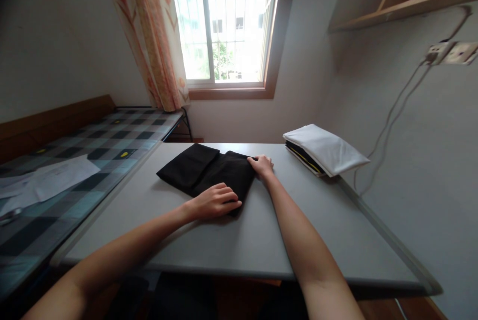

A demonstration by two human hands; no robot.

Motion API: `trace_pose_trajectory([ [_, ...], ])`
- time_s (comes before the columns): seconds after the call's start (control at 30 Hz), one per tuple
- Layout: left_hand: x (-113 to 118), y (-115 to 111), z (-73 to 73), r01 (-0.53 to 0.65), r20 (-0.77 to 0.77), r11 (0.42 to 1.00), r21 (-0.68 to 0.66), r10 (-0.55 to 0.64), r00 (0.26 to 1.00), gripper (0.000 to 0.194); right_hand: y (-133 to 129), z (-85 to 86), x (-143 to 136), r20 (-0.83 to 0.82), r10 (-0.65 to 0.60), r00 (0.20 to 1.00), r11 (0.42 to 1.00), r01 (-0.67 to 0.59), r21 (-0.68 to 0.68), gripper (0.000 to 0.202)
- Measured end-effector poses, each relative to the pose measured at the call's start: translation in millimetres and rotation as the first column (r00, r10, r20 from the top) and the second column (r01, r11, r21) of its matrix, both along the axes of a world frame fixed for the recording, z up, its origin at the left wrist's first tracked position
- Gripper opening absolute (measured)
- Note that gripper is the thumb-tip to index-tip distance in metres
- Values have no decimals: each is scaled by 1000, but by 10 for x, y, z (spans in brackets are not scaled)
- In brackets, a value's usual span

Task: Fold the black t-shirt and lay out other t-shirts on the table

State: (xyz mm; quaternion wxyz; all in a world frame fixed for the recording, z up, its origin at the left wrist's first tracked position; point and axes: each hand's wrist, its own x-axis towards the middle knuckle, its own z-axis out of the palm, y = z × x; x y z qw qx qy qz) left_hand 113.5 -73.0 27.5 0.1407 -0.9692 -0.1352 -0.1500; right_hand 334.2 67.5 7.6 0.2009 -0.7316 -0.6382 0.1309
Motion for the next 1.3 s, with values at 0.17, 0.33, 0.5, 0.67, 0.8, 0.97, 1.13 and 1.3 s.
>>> trace_pose_trajectory([
  [0.17, 35, -26, -76, 4, -20, 1000, 15, -3, 1000, 27, -33, 3, 62, 38, 27, 999, 999, -26, -35, 45],
  [0.33, -53, -11, -37, -93, -1, 996, -15, 93, 996, 30, -40, -49, -5, 57, 18, 998, 1000, -19, 16, 48],
  [0.5, -209, 14, 76, -277, -24, 957, -88, 276, 961, 44, -43, -57, -47, 77, 31, 997, 999, -33, 20, 47],
  [0.67, -431, 20, 91, -443, -48, 887, -134, 440, 896, 43, -34, -57, -32, 87, 16, 996, 1000, -17, 16, 45],
  [0.8, -555, -5, 11, -479, -69, 869, -123, 474, 878, 32, -24, -42, 11, 101, 5, 995, 1000, -5, 6, 46],
  [0.97, -637, -2, 14, -467, -64, 875, -125, 463, 884, 41, -25, 1, 29, 106, 21, 994, 1000, -21, 1, 45],
  [1.13, -678, 13, -14, -540, 12, 820, -191, 552, 834, 47, -6, 45, -83, 42, 67, 997, 998, -67, 8, 50],
  [1.3, -644, -8, -77, -594, 46, 786, -171, 608, 792, 38, 135, 236, -340, 54, 174, 983, 984, -172, -38, 47],
])
